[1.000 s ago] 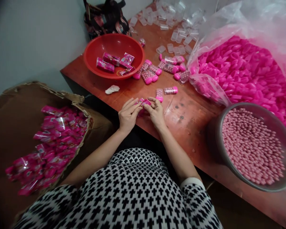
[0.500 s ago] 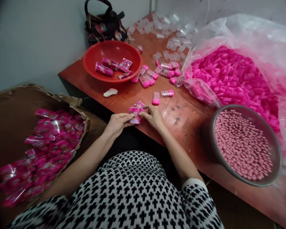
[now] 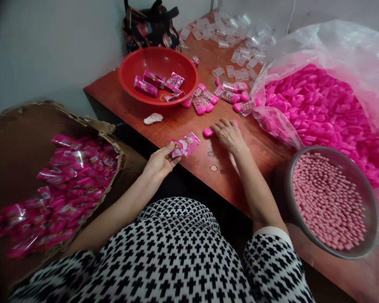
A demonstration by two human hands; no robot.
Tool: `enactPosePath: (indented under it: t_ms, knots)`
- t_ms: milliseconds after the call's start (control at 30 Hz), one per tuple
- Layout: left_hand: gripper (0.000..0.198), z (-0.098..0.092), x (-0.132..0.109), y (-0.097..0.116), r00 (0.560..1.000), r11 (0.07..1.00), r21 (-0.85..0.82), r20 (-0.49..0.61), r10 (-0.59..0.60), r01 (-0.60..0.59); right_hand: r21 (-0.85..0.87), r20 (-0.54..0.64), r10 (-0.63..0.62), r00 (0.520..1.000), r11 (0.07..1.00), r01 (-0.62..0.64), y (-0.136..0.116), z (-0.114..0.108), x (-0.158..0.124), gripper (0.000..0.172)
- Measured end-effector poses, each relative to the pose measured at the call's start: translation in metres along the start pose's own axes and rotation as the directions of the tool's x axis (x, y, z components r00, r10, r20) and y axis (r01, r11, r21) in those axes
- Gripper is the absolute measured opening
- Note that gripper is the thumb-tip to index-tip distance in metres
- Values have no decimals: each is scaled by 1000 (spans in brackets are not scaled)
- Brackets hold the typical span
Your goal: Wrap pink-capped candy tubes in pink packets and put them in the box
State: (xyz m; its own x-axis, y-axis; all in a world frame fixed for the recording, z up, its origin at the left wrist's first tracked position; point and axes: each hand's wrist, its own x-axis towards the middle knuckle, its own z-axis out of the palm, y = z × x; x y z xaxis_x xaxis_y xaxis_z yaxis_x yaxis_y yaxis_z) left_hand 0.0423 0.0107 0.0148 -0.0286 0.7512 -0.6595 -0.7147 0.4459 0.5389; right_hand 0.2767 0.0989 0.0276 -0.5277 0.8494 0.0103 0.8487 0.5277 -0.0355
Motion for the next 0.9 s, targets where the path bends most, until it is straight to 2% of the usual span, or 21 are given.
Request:
enactPosePath:
  t_ms: [67, 133, 167, 233, 267, 300, 333, 367, 433, 567, 767, 833, 900]
  knots:
    - [16, 4, 3, -2, 999, 996, -85, -36, 1, -4, 138, -123, 142, 982, 983, -125, -18, 3, -17, 29]
    - [15, 7, 5, -6, 999, 987, -161, -44, -2, -5, 427, -219, 340, 914, 876, -224, -45, 5, -38, 26]
    - [15, 9, 5, -7, 999, 982, -190, -34, 4, -10, 607, -191, 415, 889, 762, -226, -62, 6, -48, 26]
    - [14, 13, 5, -11, 1000, 973, -230, 3, 24, -23, 881, -19, 492, 870, 419, -218, -97, 7, -66, 29]
    - [14, 15, 5, -12, 999, 970, -241, 21, 31, -26, 945, 57, 501, 863, 251, -208, -113, 8, -73, 30]
    - [14, 17, 4, -14, 999, 968, -250, 36, 36, -25, 971, 105, 510, 854, 134, -200, -128, 9, -78, 30]
    - [14, 19, 3, -16, 998, 966, -256, 45, 37, -24, 981, 127, 522, 843, 62, -186, -140, 10, -81, 31]
    - [14, 22, 2, -18, 998, 965, -262, 52, 38, -23, 985, 131, 540, 832, 27, -173, -149, 11, -82, 31]
    - [14, 26, -2, -21, 997, 963, -270, 71, 42, -22, 988, 113, 586, 803, 17, -151, -159, 15, -81, 31]
    - [18, 32, -10, -26, 989, 969, -244, 131, 74, -40, 993, 93, 648, 756, -3, -119, -161, 22, -78, 31]
    - [28, 33, -17, -25, 954, 982, -74, 237, 185, -172, 984, 137, 618, 774, -178, -32, -161, 25, -76, 28]
    - [31, 33, -18, -24, 935, 980, -41, 292, 199, -196, 984, 124, 634, 763, -176, -14, -163, 27, -75, 28]
    - [35, 33, -18, -22, 925, 981, -5, 332, 184, -193, 993, 82, 661, 746, -119, -5, -164, 29, -74, 28]
